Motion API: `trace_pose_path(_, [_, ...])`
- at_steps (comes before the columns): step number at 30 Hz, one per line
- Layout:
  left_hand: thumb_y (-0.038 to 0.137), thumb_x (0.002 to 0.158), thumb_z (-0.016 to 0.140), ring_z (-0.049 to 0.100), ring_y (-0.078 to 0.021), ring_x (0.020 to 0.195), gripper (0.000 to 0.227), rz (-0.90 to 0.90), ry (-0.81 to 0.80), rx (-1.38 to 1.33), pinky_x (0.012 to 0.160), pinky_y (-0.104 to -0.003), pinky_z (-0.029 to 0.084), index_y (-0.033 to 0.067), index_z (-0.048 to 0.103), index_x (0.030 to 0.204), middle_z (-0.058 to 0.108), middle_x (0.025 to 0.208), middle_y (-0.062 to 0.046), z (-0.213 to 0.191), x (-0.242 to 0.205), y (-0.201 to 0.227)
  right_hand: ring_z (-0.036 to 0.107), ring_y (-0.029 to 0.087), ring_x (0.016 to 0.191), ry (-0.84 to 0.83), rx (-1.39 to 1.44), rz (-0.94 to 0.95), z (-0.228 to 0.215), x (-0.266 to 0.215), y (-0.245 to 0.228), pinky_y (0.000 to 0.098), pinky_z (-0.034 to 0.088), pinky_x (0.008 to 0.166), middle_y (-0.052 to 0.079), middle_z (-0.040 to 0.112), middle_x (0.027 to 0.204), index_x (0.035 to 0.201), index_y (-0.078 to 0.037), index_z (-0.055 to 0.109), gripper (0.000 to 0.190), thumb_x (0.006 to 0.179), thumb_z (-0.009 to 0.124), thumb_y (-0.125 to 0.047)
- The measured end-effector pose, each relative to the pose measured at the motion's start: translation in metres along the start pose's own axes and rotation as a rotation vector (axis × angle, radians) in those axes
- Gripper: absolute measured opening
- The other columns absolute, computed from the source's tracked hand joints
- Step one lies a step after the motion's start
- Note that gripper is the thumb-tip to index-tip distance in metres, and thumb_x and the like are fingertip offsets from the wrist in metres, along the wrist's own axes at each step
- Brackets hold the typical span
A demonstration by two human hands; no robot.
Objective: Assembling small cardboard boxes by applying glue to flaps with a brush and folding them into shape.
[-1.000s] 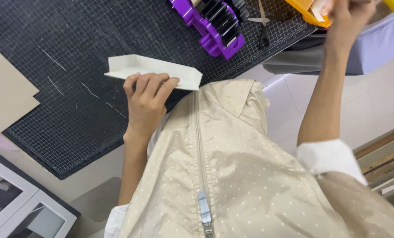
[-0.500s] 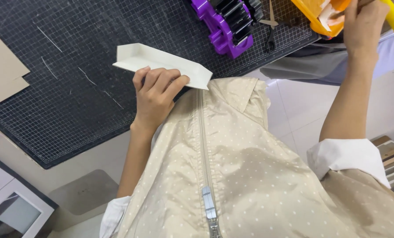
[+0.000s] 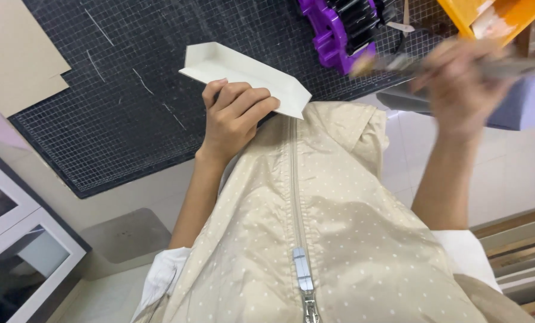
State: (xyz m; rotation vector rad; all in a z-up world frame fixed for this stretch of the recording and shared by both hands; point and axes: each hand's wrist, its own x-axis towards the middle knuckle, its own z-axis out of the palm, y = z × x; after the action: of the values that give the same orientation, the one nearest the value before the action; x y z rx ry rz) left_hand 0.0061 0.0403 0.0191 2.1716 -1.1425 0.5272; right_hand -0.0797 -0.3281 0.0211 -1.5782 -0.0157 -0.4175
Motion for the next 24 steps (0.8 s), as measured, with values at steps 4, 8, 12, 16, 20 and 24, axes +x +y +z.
trace_pose_path(4, [0.002,0.1,0.06,0.057,-0.0148,0.082,0.027,-0.026,0.049,-0.015,0.101,-0.031,0.025,0.0205,0.072,0.084,0.069,0.087,0.008,0.002,0.001,0.003,0.062,0.02,0.069,-0.257,0.145,0.074,0.056,-0.016,-0.014,0.0261,0.051,0.062,0.012,0.064,0.08,0.095,-0.001,0.065,0.015,0.098,0.065,-0.016])
trace_pose_path(8, [0.001,0.1,0.059,0.056,-0.016,0.082,0.029,-0.038,0.062,-0.029,0.097,-0.032,0.026,0.0193,0.073,0.082,0.07,0.087,0.007,0.004,0.003,0.003,0.06,0.027,0.076,-0.291,0.085,0.103,0.075,-0.019,-0.031,0.0317,0.05,0.068,0.017,0.064,0.081,0.091,0.006,0.065,0.014,0.093,0.065,-0.008])
trace_pose_path(12, [0.007,0.103,0.052,0.052,-0.013,0.078,0.035,-0.095,0.124,-0.094,0.095,-0.029,0.033,0.0214,0.075,0.08,0.065,0.079,0.009,0.005,0.008,0.004,0.057,0.029,0.058,-0.272,0.119,0.06,0.079,-0.013,-0.021,0.032,0.046,0.055,0.023,0.061,0.066,0.076,0.012,0.067,0.008,0.08,0.074,0.01])
trace_pose_path(16, [-0.004,0.098,0.057,0.054,-0.0158,0.082,0.033,-0.051,0.049,-0.017,0.097,-0.032,0.026,0.019,0.072,0.081,0.068,0.086,0.008,0.003,0.008,0.003,0.064,0.02,0.075,-0.254,0.067,0.034,0.058,-0.019,-0.005,0.0274,0.053,0.07,0.013,0.068,0.089,0.096,0.0,0.067,0.005,0.098,0.066,-0.005])
trace_pose_path(20, [-0.003,0.099,0.059,0.054,-0.0153,0.082,0.031,-0.05,0.05,-0.017,0.098,-0.032,0.026,0.019,0.072,0.081,0.069,0.087,0.008,0.003,0.008,0.002,0.063,0.026,0.082,-0.336,0.052,0.141,0.078,-0.014,-0.028,0.0318,0.053,0.074,0.016,0.066,0.087,0.095,0.006,0.066,0.006,0.095,0.066,0.0])
trace_pose_path(24, [-0.004,0.099,0.059,0.055,-0.0157,0.082,0.032,-0.049,0.057,-0.014,0.098,-0.031,0.026,0.0186,0.072,0.081,0.069,0.087,0.007,0.002,0.009,0.004,0.064,0.021,0.08,-0.25,0.042,0.057,0.061,-0.018,-0.005,0.0275,0.054,0.072,0.013,0.068,0.092,0.1,0.001,0.067,0.007,0.099,0.068,-0.006])
